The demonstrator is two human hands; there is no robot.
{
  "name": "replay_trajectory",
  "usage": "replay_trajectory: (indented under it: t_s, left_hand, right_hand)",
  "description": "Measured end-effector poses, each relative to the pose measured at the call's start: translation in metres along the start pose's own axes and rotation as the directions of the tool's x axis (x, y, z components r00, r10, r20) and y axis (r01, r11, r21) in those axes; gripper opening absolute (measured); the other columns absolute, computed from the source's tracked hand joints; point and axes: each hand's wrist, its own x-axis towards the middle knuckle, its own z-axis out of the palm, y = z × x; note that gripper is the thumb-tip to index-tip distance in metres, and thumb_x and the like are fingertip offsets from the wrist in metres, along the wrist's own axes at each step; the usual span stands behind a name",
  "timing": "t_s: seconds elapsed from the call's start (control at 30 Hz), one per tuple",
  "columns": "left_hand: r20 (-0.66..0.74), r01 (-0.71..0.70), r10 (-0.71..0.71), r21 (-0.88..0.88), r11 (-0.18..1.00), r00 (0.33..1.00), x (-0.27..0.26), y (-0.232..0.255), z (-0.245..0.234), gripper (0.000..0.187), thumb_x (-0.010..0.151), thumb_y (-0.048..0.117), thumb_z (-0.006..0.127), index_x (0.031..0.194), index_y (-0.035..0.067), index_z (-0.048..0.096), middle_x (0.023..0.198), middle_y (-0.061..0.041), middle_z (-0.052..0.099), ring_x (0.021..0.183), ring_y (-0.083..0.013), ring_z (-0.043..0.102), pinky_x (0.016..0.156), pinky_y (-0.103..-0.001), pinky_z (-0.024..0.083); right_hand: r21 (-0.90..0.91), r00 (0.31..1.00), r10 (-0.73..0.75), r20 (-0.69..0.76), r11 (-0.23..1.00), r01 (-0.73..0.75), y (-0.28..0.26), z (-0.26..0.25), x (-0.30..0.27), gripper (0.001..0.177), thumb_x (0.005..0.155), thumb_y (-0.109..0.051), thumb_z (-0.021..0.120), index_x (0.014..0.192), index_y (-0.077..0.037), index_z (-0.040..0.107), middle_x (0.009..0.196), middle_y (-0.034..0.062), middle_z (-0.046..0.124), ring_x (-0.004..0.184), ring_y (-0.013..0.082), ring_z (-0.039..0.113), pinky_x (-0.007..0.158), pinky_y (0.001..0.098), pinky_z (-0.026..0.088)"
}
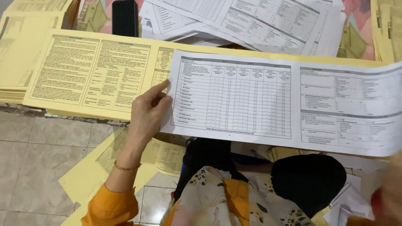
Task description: Reviewing and marking paper forms using a red marker
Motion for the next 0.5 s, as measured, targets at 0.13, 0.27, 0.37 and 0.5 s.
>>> replay_trajectory:
  t_s: [0.13,0.27,0.37,0.5]
  left_hand:
    - [0.032,0.089,-0.086,-0.107,0.990,0.996,-0.005,0.011,0.005,0.045,0.088,-0.001,0.066,0.133,-0.003,0.061,0.080,-0.015,0.065,0.075,-0.0181,0.060,0.066,-0.032,0.057]
    - [0.049,0.110,-0.103,-0.150,0.983,0.993,-0.007,0.011,0.007,0.043,0.087,0.001,0.068,0.130,-0.004,0.062,0.078,-0.016,0.068,0.068,-0.0194,0.062,0.054,-0.031,0.057]
    - [0.044,0.071,-0.065,-0.164,0.984,0.997,-0.004,0.000,0.009,0.042,0.087,0.000,0.068,0.128,-0.006,0.062,0.077,-0.017,0.068,0.065,-0.0199,0.063,0.047,-0.031,0.056]
    - [0.056,0.040,-0.031,-0.178,0.983,0.998,0.000,-0.014,0.011,0.041,0.087,0.000,0.070,0.127,-0.006,0.063,0.076,-0.017,0.069,0.060,-0.0190,0.063,0.042,-0.029,0.054]
  right_hand:
    - [-0.169,0.983,-0.180,-0.024,0.970,0.173,-0.086,0.034,0.033,0.018,0.109,-0.010,0.061,0.108,-0.004,0.078,0.082,0.0064,0.056,0.065,0.0197,0.055,0.063,0.0287,0.047]
    - [0.316,0.909,-0.324,-0.262,0.861,0.398,-0.200,0.056,0.084,0.015,0.096,-0.005,0.056,0.088,-0.002,0.069,0.074,0.0089,0.056,0.056,0.0182,0.054,0.051,0.0238,0.045]
    - [0.366,0.872,-0.382,-0.307,0.798,0.479,-0.237,0.056,0.094,0.013,0.095,-0.006,0.056,0.089,-0.002,0.067,0.075,0.0091,0.054,0.057,0.0175,0.053,0.048,0.0232,0.042]
    - [0.358,0.835,-0.442,-0.329,0.760,0.543,-0.252,0.056,0.100,0.014,0.095,-0.007,0.055,0.088,-0.003,0.066,0.076,0.0095,0.053,0.057,0.0160,0.051,0.048,0.0221,0.039]
